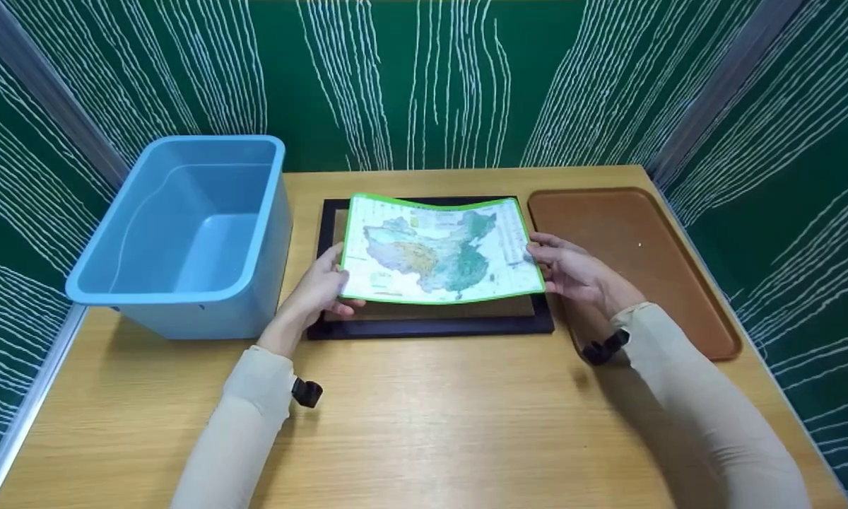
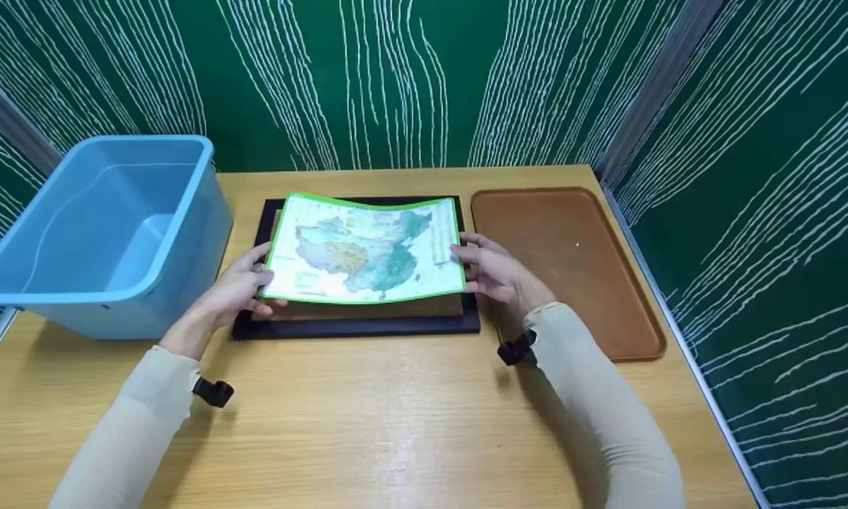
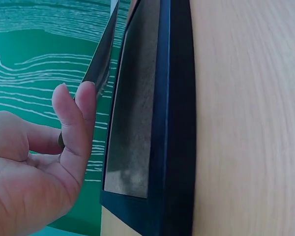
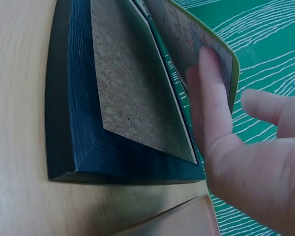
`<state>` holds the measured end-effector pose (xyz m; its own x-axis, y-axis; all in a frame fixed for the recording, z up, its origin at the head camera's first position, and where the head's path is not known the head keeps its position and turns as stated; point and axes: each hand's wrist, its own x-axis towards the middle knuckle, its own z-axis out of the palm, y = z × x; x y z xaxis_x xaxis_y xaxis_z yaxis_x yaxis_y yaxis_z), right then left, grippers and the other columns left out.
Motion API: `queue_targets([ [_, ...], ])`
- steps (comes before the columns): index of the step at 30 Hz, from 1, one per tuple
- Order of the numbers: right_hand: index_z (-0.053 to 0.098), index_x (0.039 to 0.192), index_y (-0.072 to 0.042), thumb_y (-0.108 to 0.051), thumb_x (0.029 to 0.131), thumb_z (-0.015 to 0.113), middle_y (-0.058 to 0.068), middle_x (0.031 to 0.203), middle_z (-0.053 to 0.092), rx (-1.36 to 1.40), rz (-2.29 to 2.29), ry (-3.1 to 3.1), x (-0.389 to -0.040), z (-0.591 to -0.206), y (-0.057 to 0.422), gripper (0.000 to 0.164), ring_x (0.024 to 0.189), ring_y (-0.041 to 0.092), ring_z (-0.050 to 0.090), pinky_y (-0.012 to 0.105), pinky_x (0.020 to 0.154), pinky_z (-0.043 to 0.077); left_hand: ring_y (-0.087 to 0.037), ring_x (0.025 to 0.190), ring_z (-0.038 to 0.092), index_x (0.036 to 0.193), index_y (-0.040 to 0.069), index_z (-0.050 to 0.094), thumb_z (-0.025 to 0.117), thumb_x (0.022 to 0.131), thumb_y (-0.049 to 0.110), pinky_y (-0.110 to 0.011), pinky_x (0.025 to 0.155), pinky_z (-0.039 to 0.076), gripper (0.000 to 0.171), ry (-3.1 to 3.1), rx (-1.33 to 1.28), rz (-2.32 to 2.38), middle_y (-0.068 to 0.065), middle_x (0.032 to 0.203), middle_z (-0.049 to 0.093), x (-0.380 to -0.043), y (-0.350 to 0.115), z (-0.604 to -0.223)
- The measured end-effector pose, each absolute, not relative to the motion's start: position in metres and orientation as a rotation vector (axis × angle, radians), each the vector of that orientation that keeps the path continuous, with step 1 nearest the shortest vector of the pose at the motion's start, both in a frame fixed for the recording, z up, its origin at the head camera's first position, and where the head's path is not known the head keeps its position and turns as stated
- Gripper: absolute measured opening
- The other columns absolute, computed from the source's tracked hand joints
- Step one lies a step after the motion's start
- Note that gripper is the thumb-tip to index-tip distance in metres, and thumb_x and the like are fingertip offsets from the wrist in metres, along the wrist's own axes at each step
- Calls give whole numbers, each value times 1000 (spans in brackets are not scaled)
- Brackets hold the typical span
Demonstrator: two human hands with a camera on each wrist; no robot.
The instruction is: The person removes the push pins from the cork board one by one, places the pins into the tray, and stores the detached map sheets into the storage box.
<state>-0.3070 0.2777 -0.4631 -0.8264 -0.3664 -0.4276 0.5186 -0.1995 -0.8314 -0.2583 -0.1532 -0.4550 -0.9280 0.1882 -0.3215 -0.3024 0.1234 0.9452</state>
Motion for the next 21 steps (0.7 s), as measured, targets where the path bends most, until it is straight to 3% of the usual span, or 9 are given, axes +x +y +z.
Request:
queue_targets([
  [10, 20, 155, -22, -12, 101, 64, 10, 111, 71, 183, -2045, 1477, -305, -462, 277, 71, 94, 24, 72, 40, 74, 61, -30, 73, 71, 165, 28, 12, 30, 109, 8, -27, 51, 55, 61, 2071, -127, 1790, -18, 118, 66, -258, -153, -451],
  [21, 13, 161, -23, -3, 100, 62, 15, 124, 66, 137, -2016, 1543, -303, -456, 279, 81, 101, 27, 71, 42, 80, 60, -34, 76, 71, 165, 29, 11, 31, 110, 10, -28, 51, 55, 61, 2162, -89, 1794, -15, 121, 64, -253, -151, -444],
])
